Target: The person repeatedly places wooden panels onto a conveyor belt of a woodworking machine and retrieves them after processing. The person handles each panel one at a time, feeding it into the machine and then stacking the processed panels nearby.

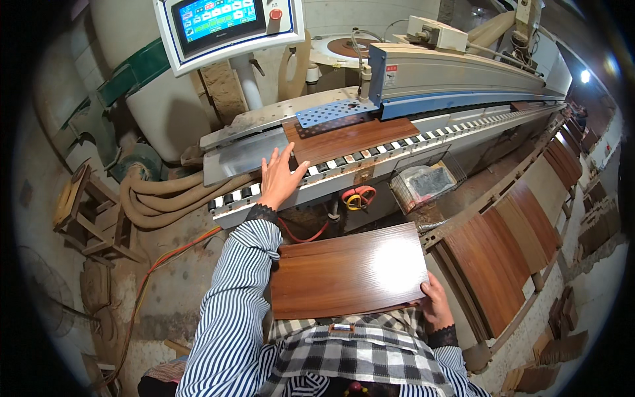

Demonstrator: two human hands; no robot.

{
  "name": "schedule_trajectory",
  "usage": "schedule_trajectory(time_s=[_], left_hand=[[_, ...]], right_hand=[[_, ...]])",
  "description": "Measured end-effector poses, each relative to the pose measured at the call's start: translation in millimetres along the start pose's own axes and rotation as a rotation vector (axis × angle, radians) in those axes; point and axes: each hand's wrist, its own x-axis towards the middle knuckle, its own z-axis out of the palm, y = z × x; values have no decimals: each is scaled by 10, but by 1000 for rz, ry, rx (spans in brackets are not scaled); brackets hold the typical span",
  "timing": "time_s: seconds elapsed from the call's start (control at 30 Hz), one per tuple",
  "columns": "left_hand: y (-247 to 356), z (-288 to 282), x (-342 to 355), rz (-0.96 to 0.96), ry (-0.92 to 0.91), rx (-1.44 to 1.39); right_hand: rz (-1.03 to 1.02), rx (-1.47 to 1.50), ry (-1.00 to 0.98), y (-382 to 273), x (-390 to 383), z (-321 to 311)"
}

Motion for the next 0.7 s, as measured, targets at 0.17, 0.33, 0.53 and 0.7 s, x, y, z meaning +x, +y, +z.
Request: schedule_trajectory(time_s=[0.17, 0.33, 0.53, 0.7], left_hand=[[-337, -152, -199, 47, 107, -534], [-342, -829, -811, 9, 1, -564], [-311, -1146, -1380, 161, -78, -86], [-638, -1048, -1362, 83, -86, 165]], right_hand=[[-57, 89, -55, 51, -4, -64], [-149, 200, -98, -151, 140, 86], [-177, 209, -187, -471, 774, 852], [9, 212, -284, -450, 1424, 1244]])
